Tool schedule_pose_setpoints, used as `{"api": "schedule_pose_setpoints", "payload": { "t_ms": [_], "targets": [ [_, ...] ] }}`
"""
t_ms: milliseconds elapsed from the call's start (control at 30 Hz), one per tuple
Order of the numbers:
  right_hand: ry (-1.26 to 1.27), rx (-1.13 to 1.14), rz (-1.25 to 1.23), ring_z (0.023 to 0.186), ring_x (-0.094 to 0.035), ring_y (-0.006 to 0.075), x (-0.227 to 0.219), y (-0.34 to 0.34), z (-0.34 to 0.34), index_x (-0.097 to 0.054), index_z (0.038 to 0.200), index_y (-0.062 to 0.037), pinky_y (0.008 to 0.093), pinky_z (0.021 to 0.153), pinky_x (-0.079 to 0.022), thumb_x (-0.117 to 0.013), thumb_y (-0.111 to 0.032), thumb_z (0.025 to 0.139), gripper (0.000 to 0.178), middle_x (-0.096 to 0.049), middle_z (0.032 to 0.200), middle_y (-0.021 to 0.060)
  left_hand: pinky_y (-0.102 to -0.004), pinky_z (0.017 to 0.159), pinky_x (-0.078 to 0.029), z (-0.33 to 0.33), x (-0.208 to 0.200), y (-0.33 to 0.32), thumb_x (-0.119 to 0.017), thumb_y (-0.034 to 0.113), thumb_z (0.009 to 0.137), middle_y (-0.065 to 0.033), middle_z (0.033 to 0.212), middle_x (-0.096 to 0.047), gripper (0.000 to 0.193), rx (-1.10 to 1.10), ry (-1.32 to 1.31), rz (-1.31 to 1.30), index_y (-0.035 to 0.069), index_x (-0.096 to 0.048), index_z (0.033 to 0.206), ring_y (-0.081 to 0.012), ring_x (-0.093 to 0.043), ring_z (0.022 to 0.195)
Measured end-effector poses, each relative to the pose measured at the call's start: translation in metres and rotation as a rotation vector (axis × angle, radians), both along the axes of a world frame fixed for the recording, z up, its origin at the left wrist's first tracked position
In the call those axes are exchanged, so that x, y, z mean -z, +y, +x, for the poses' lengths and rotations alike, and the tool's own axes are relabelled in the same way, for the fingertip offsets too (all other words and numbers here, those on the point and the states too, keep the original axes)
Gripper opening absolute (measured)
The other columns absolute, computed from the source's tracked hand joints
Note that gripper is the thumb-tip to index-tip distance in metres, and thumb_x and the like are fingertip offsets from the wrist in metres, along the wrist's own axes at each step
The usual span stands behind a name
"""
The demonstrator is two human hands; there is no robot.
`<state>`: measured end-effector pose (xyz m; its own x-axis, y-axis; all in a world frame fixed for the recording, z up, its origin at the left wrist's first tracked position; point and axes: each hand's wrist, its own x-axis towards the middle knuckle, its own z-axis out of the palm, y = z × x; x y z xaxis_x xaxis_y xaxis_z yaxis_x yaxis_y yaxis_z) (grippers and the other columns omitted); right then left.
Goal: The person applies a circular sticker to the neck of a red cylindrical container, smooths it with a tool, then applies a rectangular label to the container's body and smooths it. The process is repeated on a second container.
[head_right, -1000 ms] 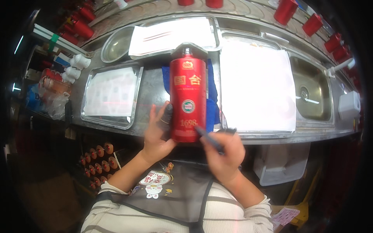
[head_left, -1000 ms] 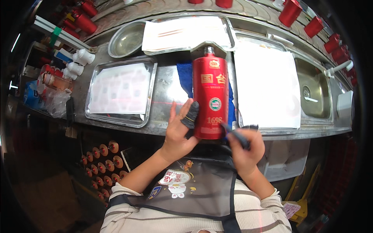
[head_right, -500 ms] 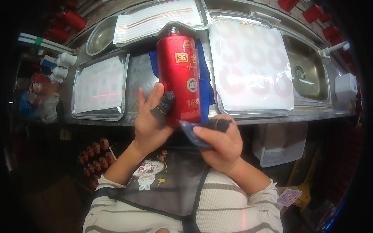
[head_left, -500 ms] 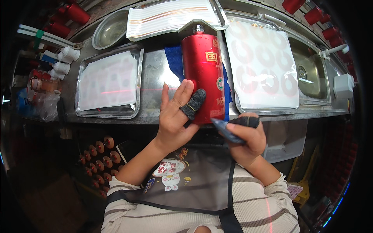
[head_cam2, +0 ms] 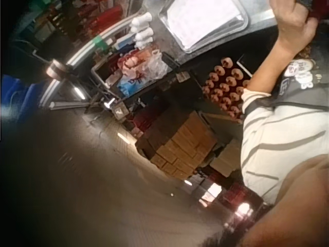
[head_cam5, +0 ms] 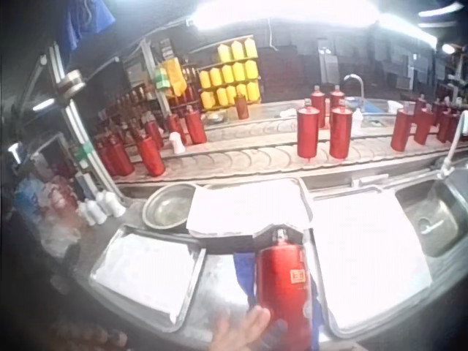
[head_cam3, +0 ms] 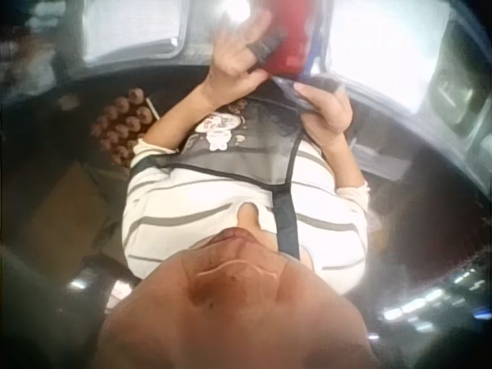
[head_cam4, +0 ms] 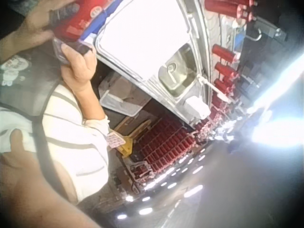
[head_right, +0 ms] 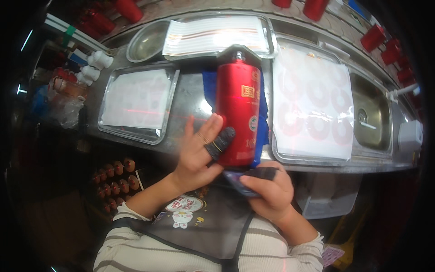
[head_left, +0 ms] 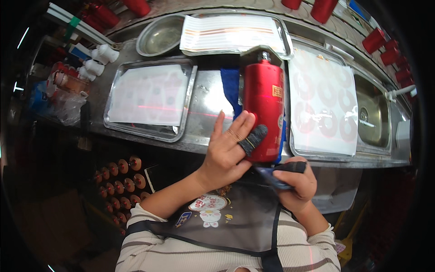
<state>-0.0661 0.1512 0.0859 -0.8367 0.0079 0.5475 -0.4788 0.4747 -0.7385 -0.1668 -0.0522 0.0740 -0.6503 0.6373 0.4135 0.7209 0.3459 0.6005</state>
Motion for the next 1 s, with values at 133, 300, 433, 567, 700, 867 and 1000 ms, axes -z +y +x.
{"api": "schedule_pose_setpoints", "payload": {
  "t_ms": [133, 300, 433, 567, 700, 867, 1000],
  "targets": [
    [-0.100, -0.002, -0.019, 0.077, -0.063, 0.0215, 0.007, 0.014, 0.000, -0.067, 0.095, -0.0046, 0.0302, 0.067, -0.047, -0.086, 0.003, 0.065, 0.036, -0.065, 0.087, 0.0105, -0.0632, 0.118, -0.019, -0.014, -0.019, -0.011, -0.088, 0.033, 0.070, -0.0239, 0.146, -0.053, 0.044, 0.104, -0.083, 0.005, -0.004, -0.066, 0.081, -0.0375, -0.046, 0.141],
    [-0.442, 0.308, -0.692, 0.086, -0.060, 0.0088, 0.000, 0.018, -0.011, -0.063, 0.117, 0.0004, 0.0222, 0.081, -0.049, -0.081, -0.003, 0.081, 0.040, -0.064, 0.099, 0.0014, -0.0331, 0.063, -0.052, -0.103, -0.024, -0.029, -0.084, 0.018, 0.081, -0.0109, 0.070, -0.069, 0.022, -0.469, -0.093, 0.175, 0.002, -0.075, 0.093, -0.0229, -0.067, 0.063],
    [-0.508, 0.235, -0.803, 0.081, -0.058, 0.0056, -0.001, 0.028, -0.022, -0.059, 0.116, -0.0016, 0.0182, 0.072, -0.048, -0.076, -0.002, 0.086, 0.034, -0.061, 0.095, 0.0007, -0.0412, 0.070, -0.053, -0.246, -0.020, -0.040, -0.083, 0.023, 0.076, -0.0114, 0.081, -0.073, 0.034, -0.730, -0.083, 0.092, 0.001, -0.059, 0.084, -0.0302, -0.070, 0.075],
    [-0.569, 0.226, -0.902, 0.076, -0.053, 0.0048, -0.001, 0.027, -0.033, -0.060, 0.106, -0.0028, 0.0181, 0.068, -0.043, -0.069, -0.002, 0.085, 0.023, -0.059, 0.091, -0.0005, -0.0403, 0.087, -0.053, -0.324, -0.004, -0.040, -0.090, 0.040, 0.061, -0.0212, 0.107, -0.072, 0.074, -0.904, -0.218, -0.276, -0.005, -0.062, 0.111, -0.0346, -0.070, 0.099],
    [-0.581, 0.248, -0.927, 0.079, -0.053, 0.0051, -0.001, 0.029, -0.034, -0.060, 0.106, -0.0025, 0.0186, 0.071, -0.043, -0.069, -0.001, 0.084, 0.024, -0.058, 0.093, 0.0001, -0.0397, 0.095, -0.052, -0.352, 0.008, -0.033, -0.088, 0.031, 0.057, -0.0272, 0.118, -0.069, 0.076, -0.811, -0.261, -0.330, -0.008, -0.064, 0.118, -0.0362, -0.067, 0.111],
    [-0.614, 0.254, -0.918, 0.079, -0.053, 0.0054, -0.001, 0.028, -0.041, -0.060, 0.106, -0.0020, 0.0190, 0.071, -0.043, -0.068, -0.002, 0.084, 0.024, -0.058, 0.091, 0.0000, -0.0384, 0.076, -0.056, -0.369, 0.000, -0.061, -0.080, 0.012, 0.063, -0.0164, 0.080, -0.074, 0.032, -0.671, -0.433, -0.239, -0.004, -0.065, 0.087, -0.0329, -0.073, 0.082],
    [-0.585, 0.214, -0.890, 0.077, -0.053, 0.0060, -0.005, 0.036, -0.053, -0.061, 0.101, -0.0018, 0.0207, 0.068, -0.041, -0.068, -0.009, 0.086, 0.018, -0.058, 0.087, -0.0001, -0.0338, 0.067, -0.053, -0.338, -0.029, -0.040, -0.076, 0.007, 0.072, -0.0145, 0.077, -0.072, 0.025, -0.630, 0.010, -0.307, -0.001, -0.054, 0.079, -0.0228, -0.071, 0.072]
  ]
}}
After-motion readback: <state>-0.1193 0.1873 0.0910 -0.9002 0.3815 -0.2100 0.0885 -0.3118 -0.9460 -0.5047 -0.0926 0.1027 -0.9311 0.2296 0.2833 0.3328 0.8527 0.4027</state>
